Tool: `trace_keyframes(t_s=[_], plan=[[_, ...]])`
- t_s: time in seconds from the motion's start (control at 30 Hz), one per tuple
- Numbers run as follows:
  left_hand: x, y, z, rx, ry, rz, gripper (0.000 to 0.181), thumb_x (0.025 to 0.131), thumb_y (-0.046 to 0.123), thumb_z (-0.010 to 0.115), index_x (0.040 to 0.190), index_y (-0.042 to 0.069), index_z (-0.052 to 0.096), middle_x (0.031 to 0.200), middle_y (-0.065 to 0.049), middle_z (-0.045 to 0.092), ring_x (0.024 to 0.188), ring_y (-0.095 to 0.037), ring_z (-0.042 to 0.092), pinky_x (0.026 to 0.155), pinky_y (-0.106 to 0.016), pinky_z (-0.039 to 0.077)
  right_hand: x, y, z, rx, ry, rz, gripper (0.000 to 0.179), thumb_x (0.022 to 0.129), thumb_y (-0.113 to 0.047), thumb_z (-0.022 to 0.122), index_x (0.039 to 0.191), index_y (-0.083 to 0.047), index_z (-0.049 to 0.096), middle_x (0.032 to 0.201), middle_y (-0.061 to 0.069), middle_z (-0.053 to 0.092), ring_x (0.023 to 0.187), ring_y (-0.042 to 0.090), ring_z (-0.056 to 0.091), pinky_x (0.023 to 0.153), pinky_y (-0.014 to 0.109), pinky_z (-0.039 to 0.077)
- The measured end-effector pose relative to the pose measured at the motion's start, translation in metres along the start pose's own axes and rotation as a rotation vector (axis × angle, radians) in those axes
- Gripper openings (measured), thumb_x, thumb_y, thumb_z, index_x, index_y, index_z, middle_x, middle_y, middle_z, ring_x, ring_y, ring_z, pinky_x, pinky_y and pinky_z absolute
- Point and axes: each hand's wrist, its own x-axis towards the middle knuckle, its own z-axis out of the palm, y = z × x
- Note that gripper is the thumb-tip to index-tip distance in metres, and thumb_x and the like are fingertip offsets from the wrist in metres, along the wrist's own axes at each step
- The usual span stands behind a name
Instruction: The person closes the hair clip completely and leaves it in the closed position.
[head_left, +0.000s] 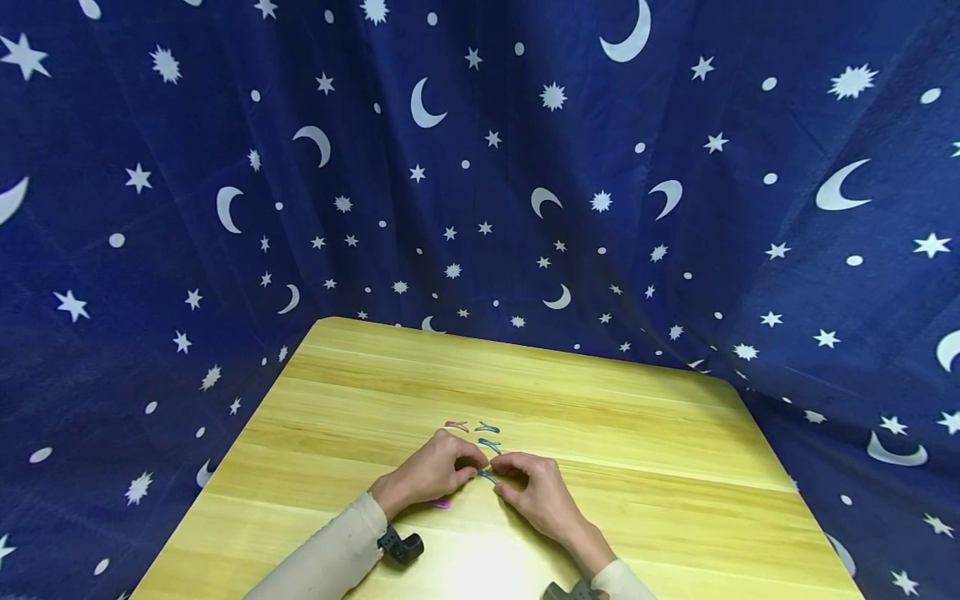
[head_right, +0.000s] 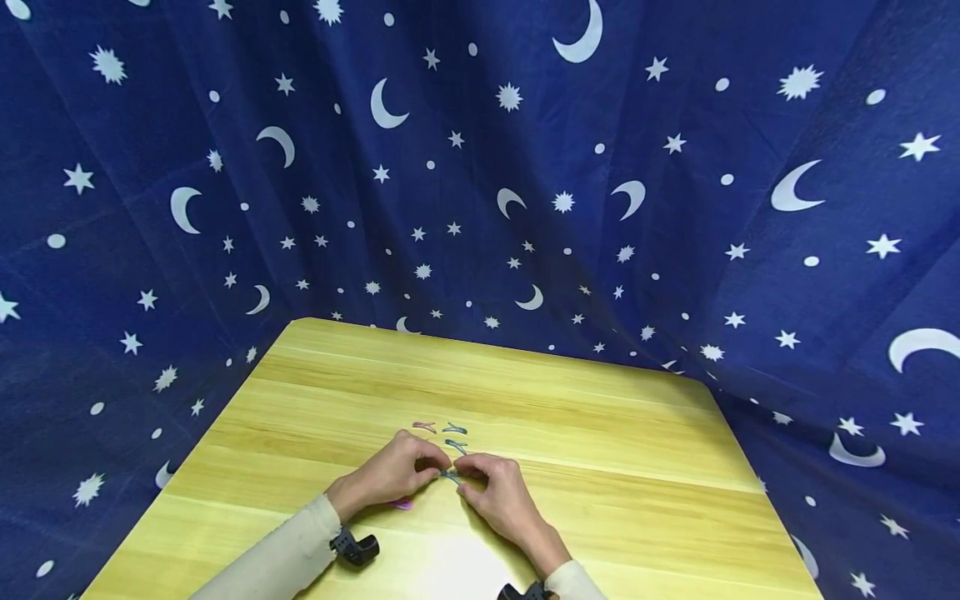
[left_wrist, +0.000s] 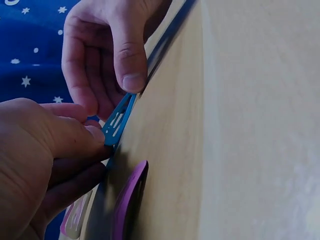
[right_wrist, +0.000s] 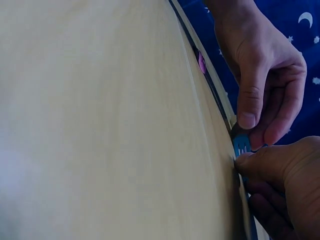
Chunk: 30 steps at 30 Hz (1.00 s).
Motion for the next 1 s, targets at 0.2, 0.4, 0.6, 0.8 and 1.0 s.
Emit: trace_keyframes(t_s=[0.2, 0.4, 0.6, 0.8, 1.0], plan=[[0.0011, -0.0007, 0.0003, -0.022, -0.03, 0.012, 0.02, 0.099, -0.001, 0.077, 0.11, 0.014, 0.086, 0.108, 0.007, 0.084, 0.101, 0.003, 0.073, 0.088, -0.016, 0.06, 0.0001, 0.0002, 0.0024, 0.019, -0.004, -0.002, 0.032, 0.086, 0.007, 0.087, 0.114, -0.007, 0.08, 0.108, 0.003, 0.083, 0.095, 0.012, 0.077, 0.086, 0.029, 0.065], [0.0007, -0.0009, 0.0009, -0.029, -0.027, 0.018, 0.022, 0.099, -0.002, 0.077, 0.109, 0.015, 0.086, 0.106, 0.006, 0.084, 0.099, 0.003, 0.073, 0.087, -0.016, 0.06, 0.0003, 0.0012, 0.005, 0.052, 0.009, 0.015, 0.029, 0.086, 0.011, 0.083, 0.11, -0.007, 0.08, 0.101, 0.002, 0.081, 0.085, 0.013, 0.075, 0.078, 0.025, 0.065], [-0.0012, -0.0013, 0.0012, -0.036, -0.003, 0.016, 0.017, 0.1, 0.001, 0.076, 0.109, 0.012, 0.085, 0.104, 0.002, 0.084, 0.093, 0.005, 0.072, 0.083, -0.016, 0.06, 0.0027, 0.0, 0.0033, 0.066, 0.055, 0.022, 0.03, 0.086, 0.013, 0.082, 0.107, -0.008, 0.081, 0.097, 0.003, 0.082, 0.08, 0.005, 0.073, 0.07, 0.023, 0.063], [-0.0016, -0.0012, 0.0006, -0.03, 0.007, 0.025, 0.013, 0.101, 0.007, 0.078, 0.111, 0.01, 0.084, 0.104, 0.002, 0.084, 0.091, 0.005, 0.072, 0.082, -0.014, 0.06, 0.0059, -0.0025, 0.0003, 0.076, 0.094, 0.042, 0.031, 0.085, 0.012, 0.082, 0.105, -0.011, 0.081, 0.092, 0.002, 0.081, 0.074, 0.003, 0.069, 0.065, 0.024, 0.062], [-0.0004, 0.0009, 0.0008, -0.035, 0.018, 0.019, 0.01, 0.102, 0.011, 0.078, 0.11, 0.01, 0.085, 0.102, 0.002, 0.084, 0.088, 0.006, 0.071, 0.079, -0.015, 0.06, 0.0088, -0.0073, -0.0021, 0.061, 0.13, 0.02, 0.031, 0.083, 0.012, 0.082, 0.104, -0.011, 0.081, 0.094, -0.002, 0.081, 0.074, 0.003, 0.068, 0.064, 0.025, 0.061]])
